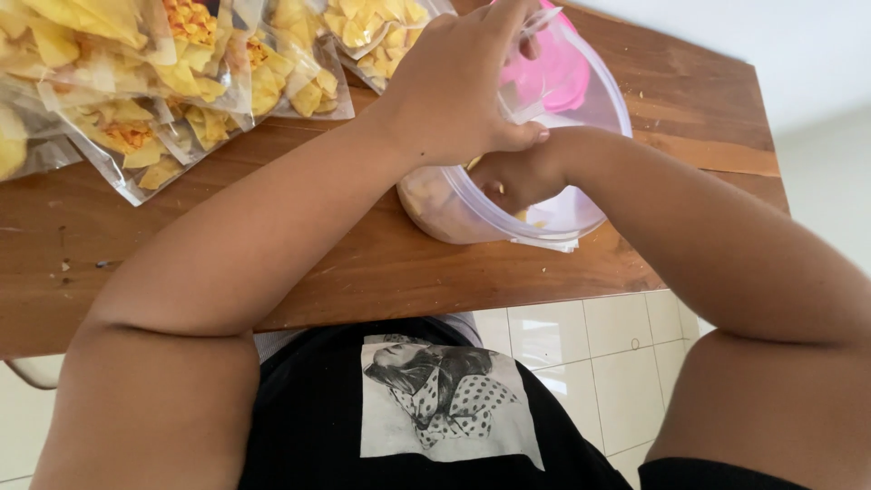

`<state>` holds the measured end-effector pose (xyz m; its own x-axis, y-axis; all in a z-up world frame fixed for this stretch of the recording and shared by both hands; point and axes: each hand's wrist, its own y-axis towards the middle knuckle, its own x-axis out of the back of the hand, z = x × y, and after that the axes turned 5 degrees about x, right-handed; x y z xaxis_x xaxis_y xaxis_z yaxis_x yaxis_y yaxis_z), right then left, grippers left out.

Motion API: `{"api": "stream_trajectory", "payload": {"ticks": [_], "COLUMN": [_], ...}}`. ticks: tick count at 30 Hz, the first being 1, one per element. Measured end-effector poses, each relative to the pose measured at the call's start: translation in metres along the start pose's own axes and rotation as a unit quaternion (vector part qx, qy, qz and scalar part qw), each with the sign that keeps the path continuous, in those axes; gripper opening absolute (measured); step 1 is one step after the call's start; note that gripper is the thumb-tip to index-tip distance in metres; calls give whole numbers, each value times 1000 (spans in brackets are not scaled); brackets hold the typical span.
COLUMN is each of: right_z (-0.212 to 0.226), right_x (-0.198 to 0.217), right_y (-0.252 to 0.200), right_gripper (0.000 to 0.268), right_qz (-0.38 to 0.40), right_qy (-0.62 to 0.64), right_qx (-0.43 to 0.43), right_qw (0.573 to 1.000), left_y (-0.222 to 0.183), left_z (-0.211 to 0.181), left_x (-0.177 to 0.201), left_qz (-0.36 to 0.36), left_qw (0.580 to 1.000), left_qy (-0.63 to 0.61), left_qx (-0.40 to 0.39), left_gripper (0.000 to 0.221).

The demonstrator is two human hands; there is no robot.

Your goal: Manually filling small plastic bags with cassava chips from a large storage container on a wooden table.

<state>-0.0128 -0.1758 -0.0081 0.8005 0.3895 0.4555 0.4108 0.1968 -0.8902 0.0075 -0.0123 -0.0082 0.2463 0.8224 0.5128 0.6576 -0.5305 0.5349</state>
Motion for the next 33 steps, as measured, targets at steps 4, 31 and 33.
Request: {"api": "stream_trajectory", "payload": {"ticks": [4,31,33], "right_z": [4,-7,-5], "right_x": [9,3,1], "right_y": [-38,-119,-120], "right_gripper": [21,30,20], "right_qz": [-34,-671,-660], "right_qy": [106,-75,-70], "right_qx": [16,275,224], "right_qw": [994,685,714], "left_y": [0,-6,-5], "left_z": [2,3,6], "left_x": [-2,33,32], "left_qz": [-15,144,130], "left_qw": [1000,948,963], "left_qy": [17,-284,-230], "left_qx": [-18,-10,-59], "left_gripper": [90,72,58]}}
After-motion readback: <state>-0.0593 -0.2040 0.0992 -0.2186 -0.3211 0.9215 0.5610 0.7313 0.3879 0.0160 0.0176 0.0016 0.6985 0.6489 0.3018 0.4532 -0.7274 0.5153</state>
